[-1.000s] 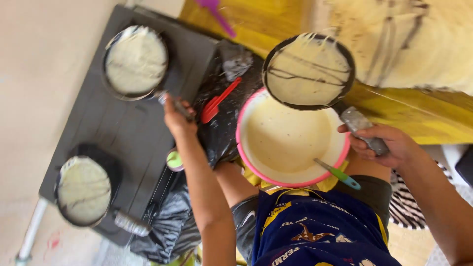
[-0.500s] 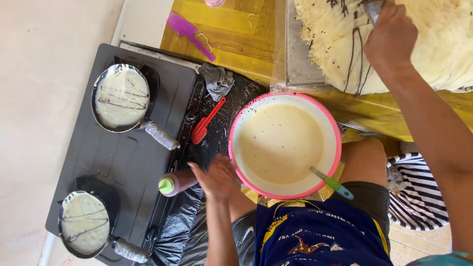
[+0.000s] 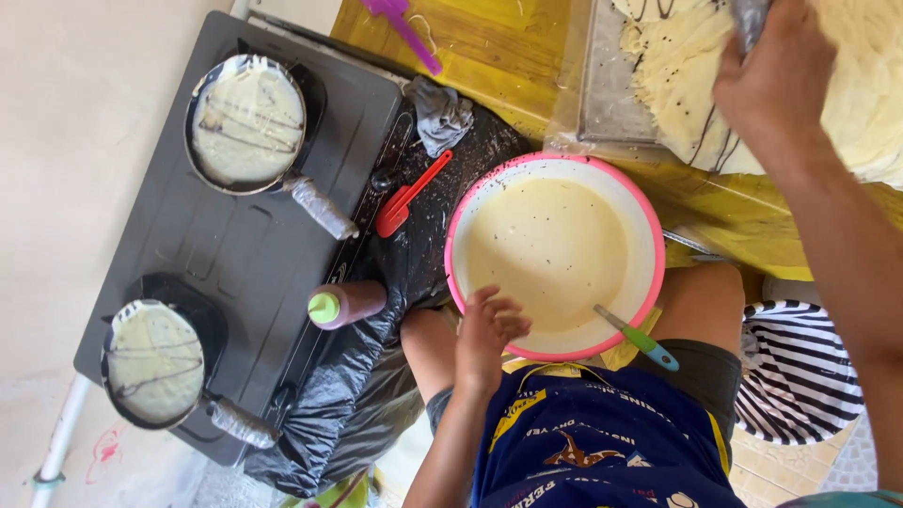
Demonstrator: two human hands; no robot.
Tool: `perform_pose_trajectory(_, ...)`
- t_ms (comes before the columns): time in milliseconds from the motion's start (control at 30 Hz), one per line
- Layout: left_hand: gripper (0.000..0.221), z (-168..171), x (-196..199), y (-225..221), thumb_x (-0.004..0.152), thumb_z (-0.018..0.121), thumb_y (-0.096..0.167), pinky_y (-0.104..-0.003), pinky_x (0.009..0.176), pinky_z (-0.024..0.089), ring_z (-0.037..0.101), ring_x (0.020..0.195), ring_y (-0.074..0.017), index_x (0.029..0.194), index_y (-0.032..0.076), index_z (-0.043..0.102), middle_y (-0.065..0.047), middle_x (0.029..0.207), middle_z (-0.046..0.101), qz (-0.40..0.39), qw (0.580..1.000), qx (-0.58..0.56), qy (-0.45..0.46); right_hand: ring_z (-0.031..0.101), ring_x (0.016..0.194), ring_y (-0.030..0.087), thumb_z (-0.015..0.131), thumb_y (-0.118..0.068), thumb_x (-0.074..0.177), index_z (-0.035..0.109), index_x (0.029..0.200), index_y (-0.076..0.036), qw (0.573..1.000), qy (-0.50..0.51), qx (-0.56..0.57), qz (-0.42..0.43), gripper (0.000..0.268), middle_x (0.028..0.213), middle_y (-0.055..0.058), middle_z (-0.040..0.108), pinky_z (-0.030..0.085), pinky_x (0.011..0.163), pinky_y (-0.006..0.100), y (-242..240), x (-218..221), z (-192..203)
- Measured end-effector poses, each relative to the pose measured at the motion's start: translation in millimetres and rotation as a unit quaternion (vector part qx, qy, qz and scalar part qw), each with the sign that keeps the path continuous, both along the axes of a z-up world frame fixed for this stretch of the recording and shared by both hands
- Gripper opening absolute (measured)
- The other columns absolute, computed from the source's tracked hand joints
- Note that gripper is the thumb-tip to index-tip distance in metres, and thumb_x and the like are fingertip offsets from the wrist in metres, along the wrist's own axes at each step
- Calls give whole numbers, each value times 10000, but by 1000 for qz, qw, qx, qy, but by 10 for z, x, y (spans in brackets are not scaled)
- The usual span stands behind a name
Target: Preparing and cooking crepes on a stovetop using multiple pans.
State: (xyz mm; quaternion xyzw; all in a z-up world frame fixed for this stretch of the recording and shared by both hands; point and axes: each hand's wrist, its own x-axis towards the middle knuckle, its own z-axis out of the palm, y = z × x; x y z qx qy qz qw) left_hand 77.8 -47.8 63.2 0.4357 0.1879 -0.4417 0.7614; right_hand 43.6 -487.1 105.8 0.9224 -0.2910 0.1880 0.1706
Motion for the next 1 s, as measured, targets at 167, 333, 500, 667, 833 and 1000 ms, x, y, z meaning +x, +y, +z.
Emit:
perform_pose_trajectory(167, 689, 514, -65, -498, 991, 635, 326, -547, 1011, 521, 644, 1179, -445, 1567, 62, 364, -261, 1316, 609, -118, 896, 49, -426, 598, 465, 172, 411, -517, 1102, 616, 899, -77, 579, -313, 753, 10, 526, 608, 104, 577, 430, 333, 299, 1835, 31, 830)
perform_pose_trajectory(333, 843, 547, -246, -71, 764, 874, 219, -509, 999, 496, 618, 1140, -411, 1457, 0, 447, -300, 1264, 617, -36, 916, 46, -396, 563, 413, 52, 426, -650, 1031, 657, 718, -119, 309, -297, 903, 13, 658, 519, 6, 578, 402, 334, 187, 3183, 22, 276)
perform_pose_trajectory(500, 492, 689, -350, 1120, 830, 828, 95, -390, 1031, 536, 618, 1206, -244, 1284, -36, 693, -141, 1372, 464, 126, 898, 77, -415, 442, 412, 89, 394, -331, 1091, 585, 564, -123, 359, -174, 860, 317, 599, 490, -31, 427, 349, 394, 228, 3883, 262, 183)
perform_pose_trajectory(667, 321, 764, -684, 2337, 874, 724, 47, -300, 567, 500, 570, 634, -160, 1169, -34, 625, -100, 847, 667, 259, 915, 142, -275, 452, 1400, 398, 793, -50, 770, 267, 1574, 11, 749, -120, 539, 367, 962, 1555, 240, 412, 365, 1172, 439, 4090, 918, -1179)
perform_pose_trajectory(833, 231, 442, -854, 2713, 852, 746, 150, -280, 434, 447, 544, 469, -165, 990, -8, 651, -80, 666, 608, 276, 894, 254, -246, 542, 1352, 412, 989, -193, 629, 235, 1555, 9, 703, -132, 607, 347, 1211, 1519, 275, 460, 434, 1116, 441, 4576, 1392, -1209)
perform_pose_trajectory(1000, 274, 324, -859, 2547, 923, 670, 236, -301, 425, 410, 506, 462, -174, 984, -30, 649, -117, 640, 598, 238, 927, 238, -164, 675, 1170, 296, 858, -165, 807, 357, 1471, 8, 643, -206, 661, 328, 850, 1332, 196, 623, 519, 1006, 369, 4307, 1495, -1109)
